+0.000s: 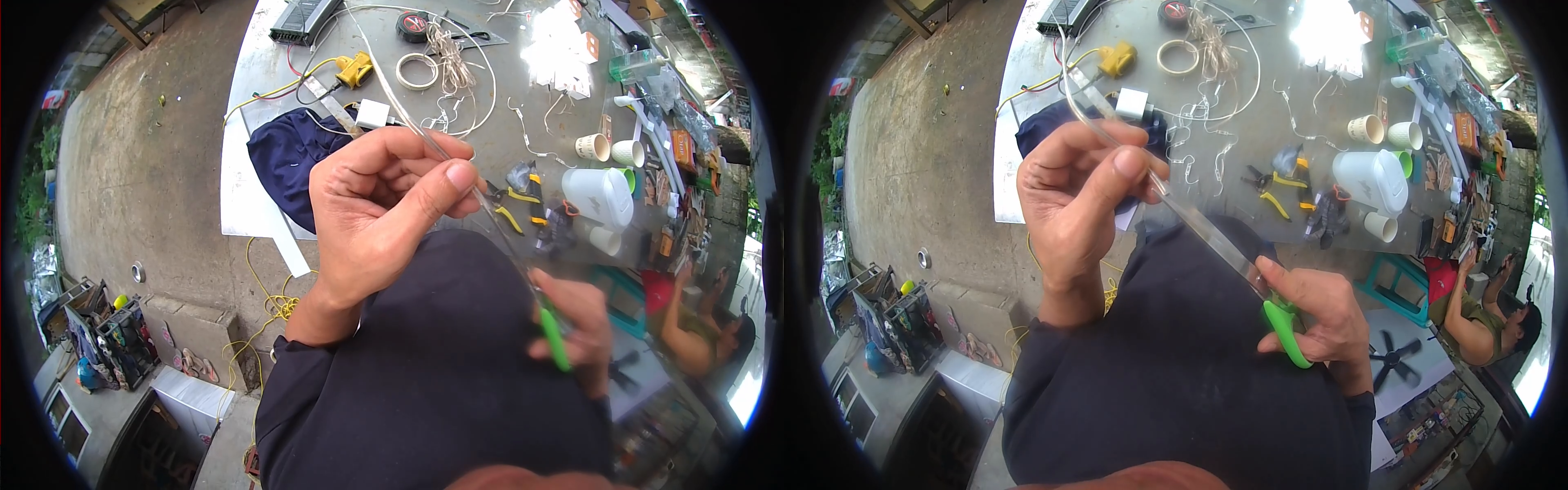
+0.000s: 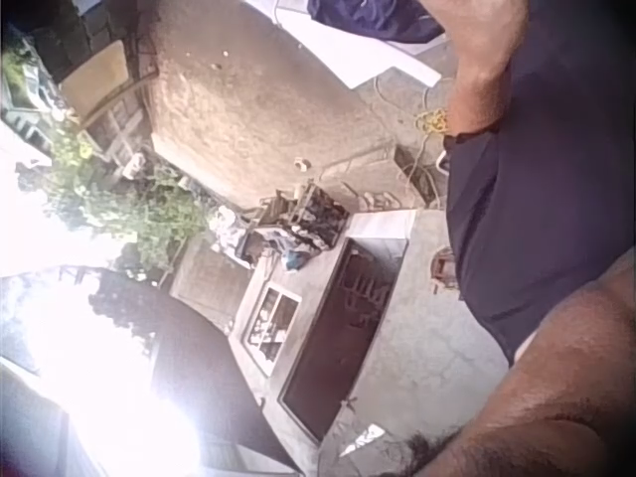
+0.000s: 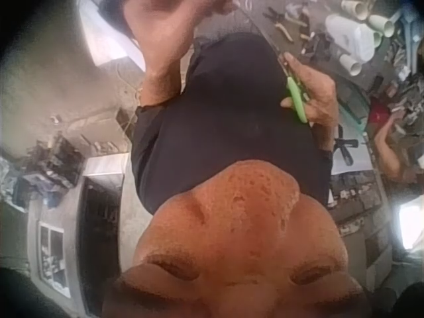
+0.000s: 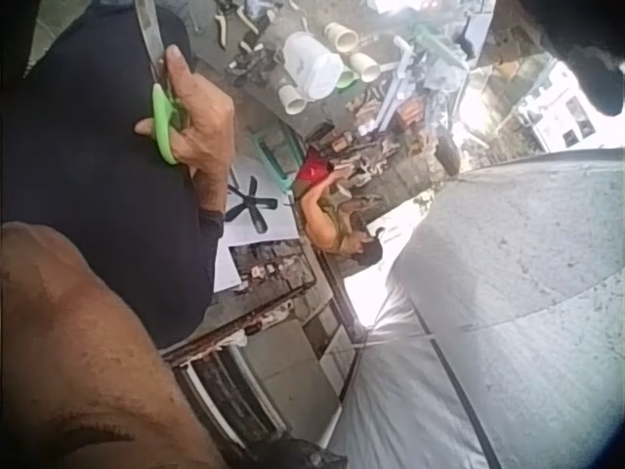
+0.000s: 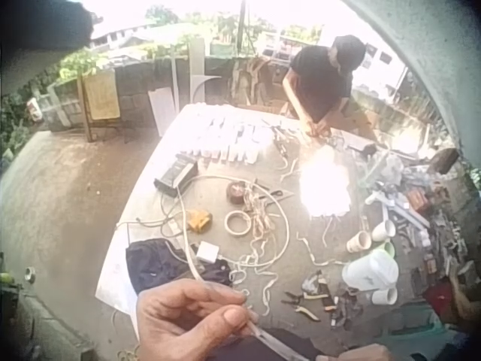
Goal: Wiring and assembling illuminated sign letters.
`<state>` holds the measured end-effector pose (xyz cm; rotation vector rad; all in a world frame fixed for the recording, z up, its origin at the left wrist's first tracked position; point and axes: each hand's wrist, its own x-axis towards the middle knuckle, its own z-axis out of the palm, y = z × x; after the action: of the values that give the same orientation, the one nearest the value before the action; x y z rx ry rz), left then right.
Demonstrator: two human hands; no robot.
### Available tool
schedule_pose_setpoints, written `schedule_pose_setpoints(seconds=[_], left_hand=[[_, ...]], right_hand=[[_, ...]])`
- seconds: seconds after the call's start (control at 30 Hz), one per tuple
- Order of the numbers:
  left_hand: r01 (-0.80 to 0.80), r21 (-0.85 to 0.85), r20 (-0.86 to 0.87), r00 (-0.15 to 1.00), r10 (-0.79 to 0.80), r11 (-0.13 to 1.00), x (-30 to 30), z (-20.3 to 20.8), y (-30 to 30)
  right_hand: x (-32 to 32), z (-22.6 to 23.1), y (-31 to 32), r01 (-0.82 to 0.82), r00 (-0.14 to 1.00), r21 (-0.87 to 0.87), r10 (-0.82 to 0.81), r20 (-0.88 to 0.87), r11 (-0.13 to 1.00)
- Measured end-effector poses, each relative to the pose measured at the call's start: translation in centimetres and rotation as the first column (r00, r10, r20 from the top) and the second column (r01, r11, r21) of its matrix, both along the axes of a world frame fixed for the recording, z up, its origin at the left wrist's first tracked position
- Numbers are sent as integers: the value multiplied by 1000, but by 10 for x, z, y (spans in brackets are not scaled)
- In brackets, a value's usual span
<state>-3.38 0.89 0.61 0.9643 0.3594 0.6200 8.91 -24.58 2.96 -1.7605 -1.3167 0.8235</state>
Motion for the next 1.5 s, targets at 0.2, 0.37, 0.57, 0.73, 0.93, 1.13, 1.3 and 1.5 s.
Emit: schedule_pose_setpoints(seconds=[0.2,0.37,0.57,0.73,0.93,1.13,1.3,1.5], left_hand=[[-11,84,-66,998,17,996,-1,8,-1],[-37,139,-58,997,46,990,-4,9,-2],[-66,222,-65,994,82,973,-4,8,-4],[-71,242,-76,993,92,968,-4,7,-3],[-92,246,-85,990,116,965,-5,6,-6],[-94,237,-93,989,119,967,-3,5,-6],[-84,197,-94,990,104,977,-3,5,-6],[-87,224,-76,991,107,971,-1,2,-6]], right_hand=[[-1,0,-2,18,1000,-11,-17,6,1000],[1,-3,-4,-1,1000,-26,1,15,1000],[2,1,0,17,1000,-35,-16,14,999],[2,2,1,16,998,-42,-14,56,999],[3,0,2,8,993,-40,-4,116,999],[6,-1,2,-5,994,-59,12,112,998],[8,-2,1,-13,992,-62,21,126,998],[11,-4,-1,-18,992,-83,28,119,996]])
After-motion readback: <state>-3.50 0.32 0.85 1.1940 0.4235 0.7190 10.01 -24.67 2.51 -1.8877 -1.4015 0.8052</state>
